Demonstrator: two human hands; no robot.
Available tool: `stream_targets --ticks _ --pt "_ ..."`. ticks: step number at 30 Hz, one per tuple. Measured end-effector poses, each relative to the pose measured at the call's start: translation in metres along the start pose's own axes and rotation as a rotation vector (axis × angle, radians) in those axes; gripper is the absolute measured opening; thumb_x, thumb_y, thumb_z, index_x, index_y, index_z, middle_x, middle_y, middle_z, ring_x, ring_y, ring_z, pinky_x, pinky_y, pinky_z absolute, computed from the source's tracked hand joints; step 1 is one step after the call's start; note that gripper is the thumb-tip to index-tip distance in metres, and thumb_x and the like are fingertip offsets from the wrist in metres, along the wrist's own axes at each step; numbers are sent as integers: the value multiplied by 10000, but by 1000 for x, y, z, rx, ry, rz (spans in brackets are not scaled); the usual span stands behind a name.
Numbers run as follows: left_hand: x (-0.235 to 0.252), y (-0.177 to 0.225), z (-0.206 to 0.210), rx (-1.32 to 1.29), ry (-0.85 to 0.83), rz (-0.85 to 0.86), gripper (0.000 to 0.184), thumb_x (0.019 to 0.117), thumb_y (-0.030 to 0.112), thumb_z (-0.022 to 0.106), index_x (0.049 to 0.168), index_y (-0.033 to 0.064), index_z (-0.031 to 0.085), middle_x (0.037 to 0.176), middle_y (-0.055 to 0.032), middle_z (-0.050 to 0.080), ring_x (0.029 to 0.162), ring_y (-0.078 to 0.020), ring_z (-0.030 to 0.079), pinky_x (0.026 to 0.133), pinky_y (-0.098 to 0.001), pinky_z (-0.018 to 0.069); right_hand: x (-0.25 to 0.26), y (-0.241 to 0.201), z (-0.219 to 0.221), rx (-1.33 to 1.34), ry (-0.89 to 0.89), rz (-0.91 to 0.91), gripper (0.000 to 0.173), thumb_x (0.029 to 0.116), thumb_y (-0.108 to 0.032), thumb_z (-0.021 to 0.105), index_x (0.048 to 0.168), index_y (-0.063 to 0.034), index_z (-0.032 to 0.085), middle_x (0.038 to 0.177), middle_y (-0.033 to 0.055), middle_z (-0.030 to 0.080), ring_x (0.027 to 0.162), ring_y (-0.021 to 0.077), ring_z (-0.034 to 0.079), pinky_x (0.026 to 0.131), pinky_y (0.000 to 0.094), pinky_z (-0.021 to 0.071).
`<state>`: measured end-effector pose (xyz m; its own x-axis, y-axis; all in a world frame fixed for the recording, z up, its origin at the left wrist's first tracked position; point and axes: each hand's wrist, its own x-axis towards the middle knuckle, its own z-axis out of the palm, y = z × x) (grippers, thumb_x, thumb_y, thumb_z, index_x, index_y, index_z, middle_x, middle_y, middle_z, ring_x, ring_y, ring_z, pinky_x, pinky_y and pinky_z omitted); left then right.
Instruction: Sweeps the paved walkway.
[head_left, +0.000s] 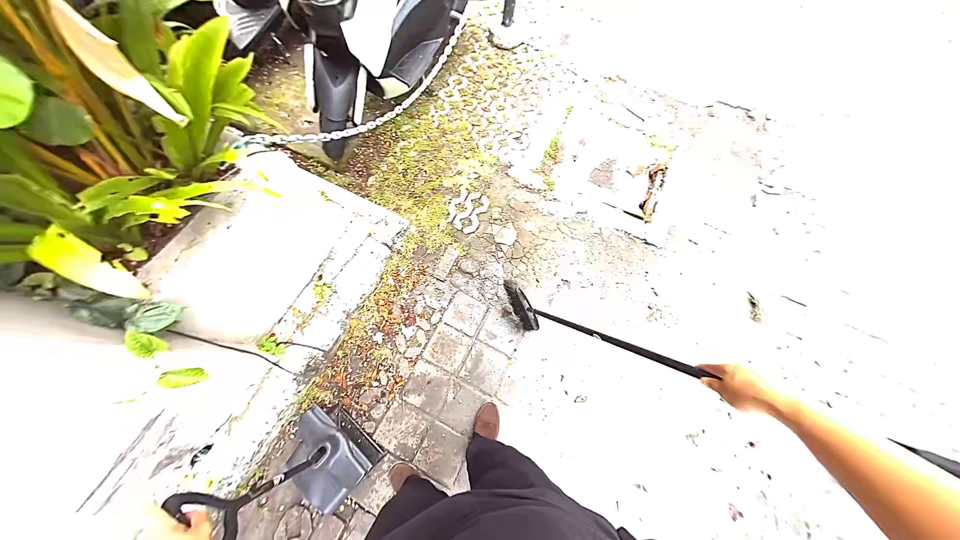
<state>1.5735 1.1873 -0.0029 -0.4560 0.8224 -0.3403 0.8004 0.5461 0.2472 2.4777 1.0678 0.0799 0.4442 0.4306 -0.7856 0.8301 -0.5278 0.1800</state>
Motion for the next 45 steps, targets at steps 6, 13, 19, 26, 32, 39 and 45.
stream_targets --ticks 6,13,19,26,32,39,45 --pt "15 -7 -2 -225 54 -57 836 1016 137 578 1638 15 33 1531 -333 419 1223 -452 615 1035 -605 495 -15 -115 55 -11 111 117 340 948 -100 655 1267 19 650 1258 284 656 1203 466 625 983 628 508" --pt "26 -36 -7 -592 -21 -201 564 1086 260 538 1528 35 272 917 -136 606 613 -175 622 580 -383 575 -60 -192 88 6 7 -105 352 1061 -281 507 1350 -136 646 1252 226 688 1199 431 641 985 654 487" --pt "34 -92 -29 -937 -17 -271 337 1107 342 495 1262 44 489 639 -6 534 427 -87 511 408 -251 484 -119 -144 111 19 48 23 377 1085 -273 486 1426 -175 613 1286 247 677 1227 448 628 1015 657 471" --pt "43 -130 -39 -1066 6 -286 307 1094 365 519 1043 62 527 560 13 427 383 -87 416 377 -243 420 -131 -261 184 -64 -72 63 357 1032 -280 548 1293 -70 673 1271 263 677 1219 445 634 999 655 487" --pt "41 -137 -41 -1046 44 -376 342 1087 407 520 1047 69 556 588 -2 416 405 -112 403 391 -270 406 -145 -279 187 240 -88 -128 430 1086 -410 505 1486 -268 575 1125 167 717 865 298 676 781 510 533" --pt "2 -177 -40 -854 236 -552 430 1086 462 490 1119 42 577 627 -23 460 443 -139 456 439 -337 458 -153 -306 110 -314 57 -76 379 1075 -315 467 1388 -150 603 1209 264 697 1165 472 658 943 659 511" --pt "4 -182 -23 -716 346 -649 507 1079 488 475 1176 14 625 775 -125 589 605 -233 561 616 -477 517 -82 -381 121 -187 -171 -300 402 1078 -406 461 1397 -231 633 1192 186 722 1078 383 697 921 624 531"
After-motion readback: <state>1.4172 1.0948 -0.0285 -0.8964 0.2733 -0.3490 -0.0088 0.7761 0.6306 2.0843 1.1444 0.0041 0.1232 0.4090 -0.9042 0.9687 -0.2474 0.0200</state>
